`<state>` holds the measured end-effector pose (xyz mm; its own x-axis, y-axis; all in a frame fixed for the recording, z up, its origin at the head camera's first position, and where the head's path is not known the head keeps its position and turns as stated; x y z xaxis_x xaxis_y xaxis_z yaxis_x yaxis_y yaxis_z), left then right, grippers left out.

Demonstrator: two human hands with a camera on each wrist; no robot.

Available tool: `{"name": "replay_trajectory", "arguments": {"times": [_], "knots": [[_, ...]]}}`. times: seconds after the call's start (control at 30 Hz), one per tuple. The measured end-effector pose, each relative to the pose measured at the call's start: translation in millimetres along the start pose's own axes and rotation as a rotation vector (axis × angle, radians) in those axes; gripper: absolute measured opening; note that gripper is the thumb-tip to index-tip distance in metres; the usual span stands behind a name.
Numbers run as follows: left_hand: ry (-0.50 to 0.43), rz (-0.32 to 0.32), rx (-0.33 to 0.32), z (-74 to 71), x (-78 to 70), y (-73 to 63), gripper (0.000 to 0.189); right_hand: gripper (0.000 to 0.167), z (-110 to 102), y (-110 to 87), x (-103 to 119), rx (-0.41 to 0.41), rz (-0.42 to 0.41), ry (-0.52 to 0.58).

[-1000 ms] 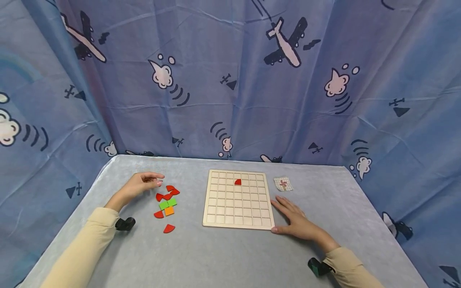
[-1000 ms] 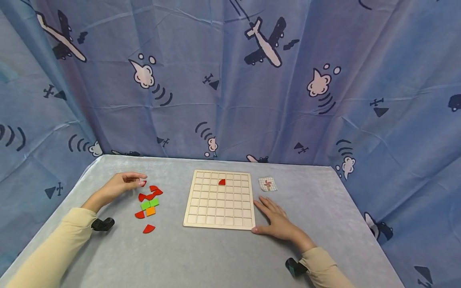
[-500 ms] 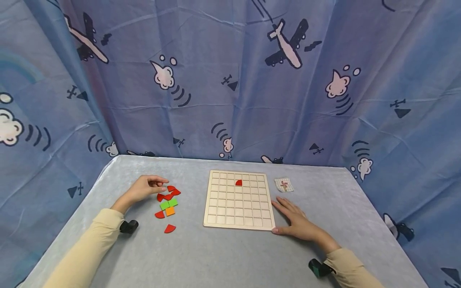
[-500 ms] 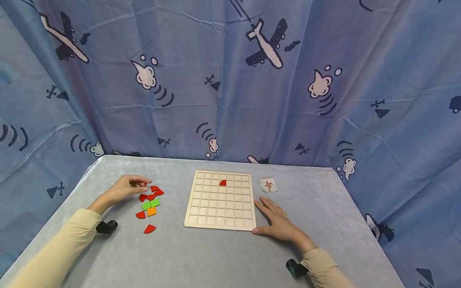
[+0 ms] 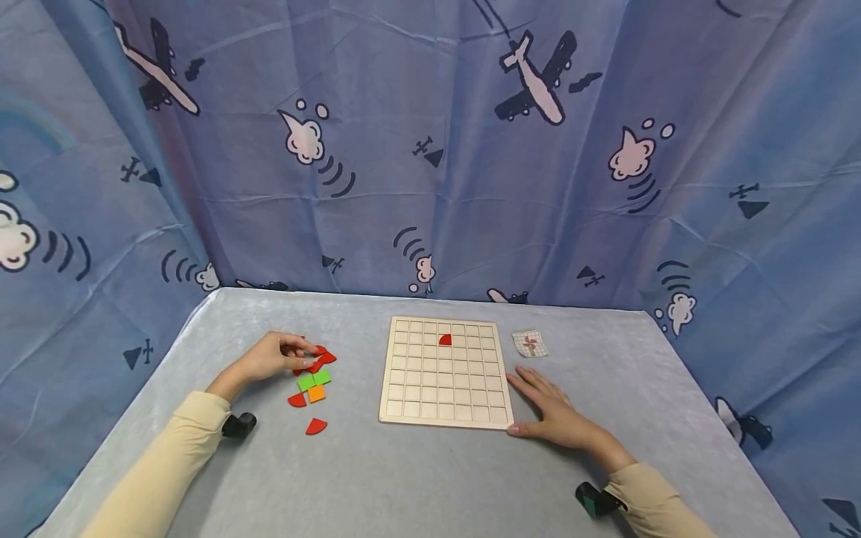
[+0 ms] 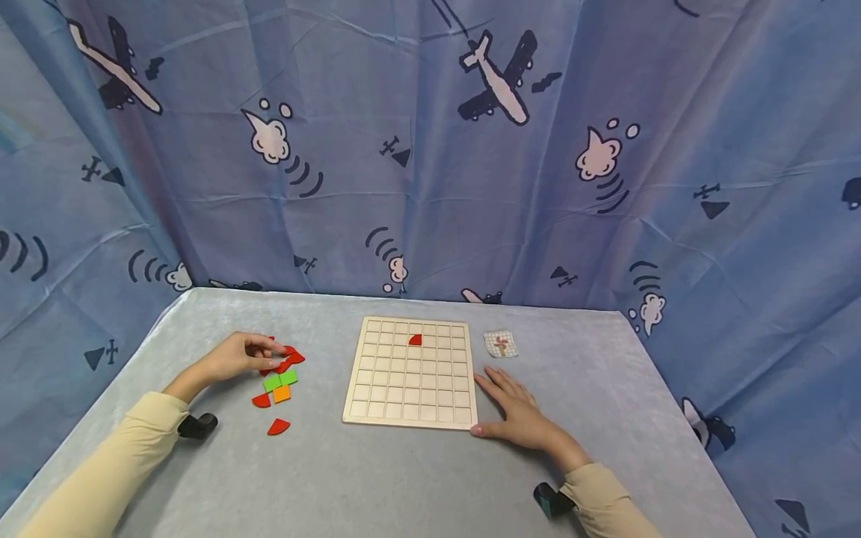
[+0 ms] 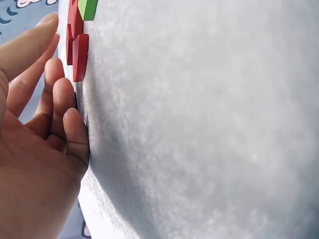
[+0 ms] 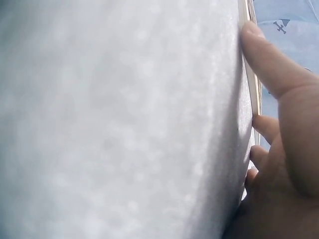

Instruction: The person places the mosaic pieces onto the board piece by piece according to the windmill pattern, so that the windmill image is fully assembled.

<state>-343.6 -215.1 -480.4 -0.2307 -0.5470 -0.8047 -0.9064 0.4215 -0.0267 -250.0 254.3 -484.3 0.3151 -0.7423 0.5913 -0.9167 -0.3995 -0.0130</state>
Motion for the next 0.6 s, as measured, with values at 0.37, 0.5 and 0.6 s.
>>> {"name": "replay_trajectory", "arguments": {"times": [0.37, 0.5, 0.6], "knots": [[0.018, -0.002, 0.016, 3.5, -3.1, 1.7, 0.03, 0.092, -0.4, 0.1, -4.0, 0.014, 0.024, -0.001], [-0.004, -0.001, -0.002, 1.6, -3.0, -1.3, 0.027, 0.093, 0.7, 0.4, -6.0, 0.018, 0.035, -0.01], [0.017, -0.001, -0.007, 1.7, -3.6, -9.3, 0.023, 0.093, 0.2, 0.1, -5.1, 0.018, 0.032, -0.016]]}}
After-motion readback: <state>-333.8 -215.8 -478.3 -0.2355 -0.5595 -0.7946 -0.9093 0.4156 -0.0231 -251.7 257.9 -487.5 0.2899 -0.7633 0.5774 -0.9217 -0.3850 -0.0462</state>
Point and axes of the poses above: each hand's wrist, its own y-axis towards the middle knuckle, its own z-axis out of the palm, x = y × z, the point moved 8 cm from there along y, towards the middle knuckle, and after that the axes turned 3 degrees about y, right-handed, at the moved point
